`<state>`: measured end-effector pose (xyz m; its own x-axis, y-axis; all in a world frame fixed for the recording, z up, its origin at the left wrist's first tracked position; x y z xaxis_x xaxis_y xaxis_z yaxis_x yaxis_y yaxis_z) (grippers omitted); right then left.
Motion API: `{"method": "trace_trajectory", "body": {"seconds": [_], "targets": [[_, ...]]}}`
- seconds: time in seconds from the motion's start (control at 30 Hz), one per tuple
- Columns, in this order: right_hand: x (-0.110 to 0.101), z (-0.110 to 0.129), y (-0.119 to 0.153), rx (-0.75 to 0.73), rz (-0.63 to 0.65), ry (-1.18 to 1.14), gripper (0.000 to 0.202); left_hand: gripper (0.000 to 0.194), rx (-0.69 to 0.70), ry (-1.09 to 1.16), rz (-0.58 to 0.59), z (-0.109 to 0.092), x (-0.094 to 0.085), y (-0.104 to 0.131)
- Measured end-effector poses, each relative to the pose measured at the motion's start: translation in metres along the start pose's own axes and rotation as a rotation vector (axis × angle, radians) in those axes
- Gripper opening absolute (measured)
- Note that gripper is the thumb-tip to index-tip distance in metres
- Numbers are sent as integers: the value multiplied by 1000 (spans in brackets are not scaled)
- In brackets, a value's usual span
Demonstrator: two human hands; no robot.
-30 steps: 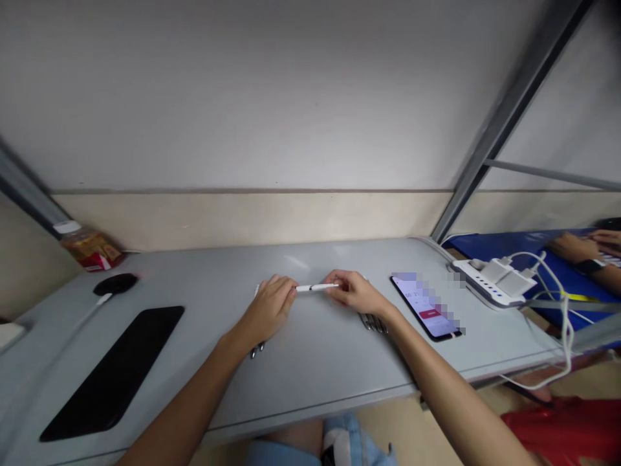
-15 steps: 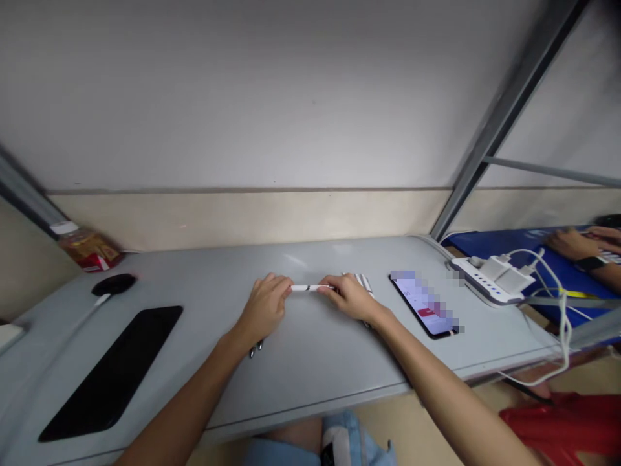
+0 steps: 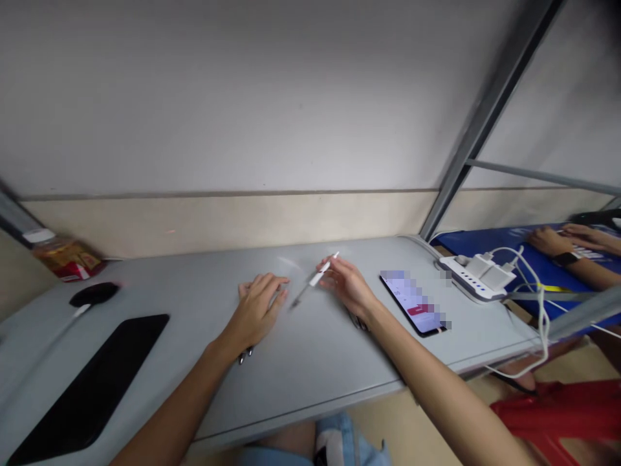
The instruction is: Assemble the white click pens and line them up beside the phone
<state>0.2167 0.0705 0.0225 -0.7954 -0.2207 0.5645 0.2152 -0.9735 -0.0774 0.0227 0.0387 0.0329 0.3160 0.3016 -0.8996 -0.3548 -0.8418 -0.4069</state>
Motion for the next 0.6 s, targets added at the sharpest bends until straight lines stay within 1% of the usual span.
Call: {"method": "trace_trajectory", "body": {"seconds": [0.07, 0.1, 0.17, 0.23, 0.33, 0.43, 0.6], "targets": [[-7, 2, -2, 37, -37, -185, 26, 26, -62, -70, -28, 7, -2, 0], [-10, 3, -3, 54, -36, -255, 25, 26, -104, -128, -46, 12, -4, -1], [-15, 7, -4, 55, -6, -359, 22, 25, -200, -254, -58, 22, -7, 0], [-17, 11, -4, 30, 27, -424, 23, 25, -279, -331, -27, 29, -8, 0], [-18, 12, -4, 14, 48, -453, 22, 27, -355, -373, 50, 36, -6, 2], [-17, 13, -4, 1, 50, -422, 22, 29, -384, -373, 122, 37, -5, 3], [-16, 13, -4, -11, 60, -355, 21, 30, -399, -381, 174, 38, -3, 4]]}}
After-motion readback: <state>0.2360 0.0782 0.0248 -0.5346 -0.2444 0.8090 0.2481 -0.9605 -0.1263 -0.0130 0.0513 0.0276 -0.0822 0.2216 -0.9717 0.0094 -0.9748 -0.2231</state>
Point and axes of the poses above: each hand's wrist, its own y-axis away from the middle knuckle, its own x-axis out of the palm, z = x × y, the point moved 6 cm from there along -y, towards the middle knuckle, and after that the axes turned 9 degrees about -y, right-handed, at the moved point
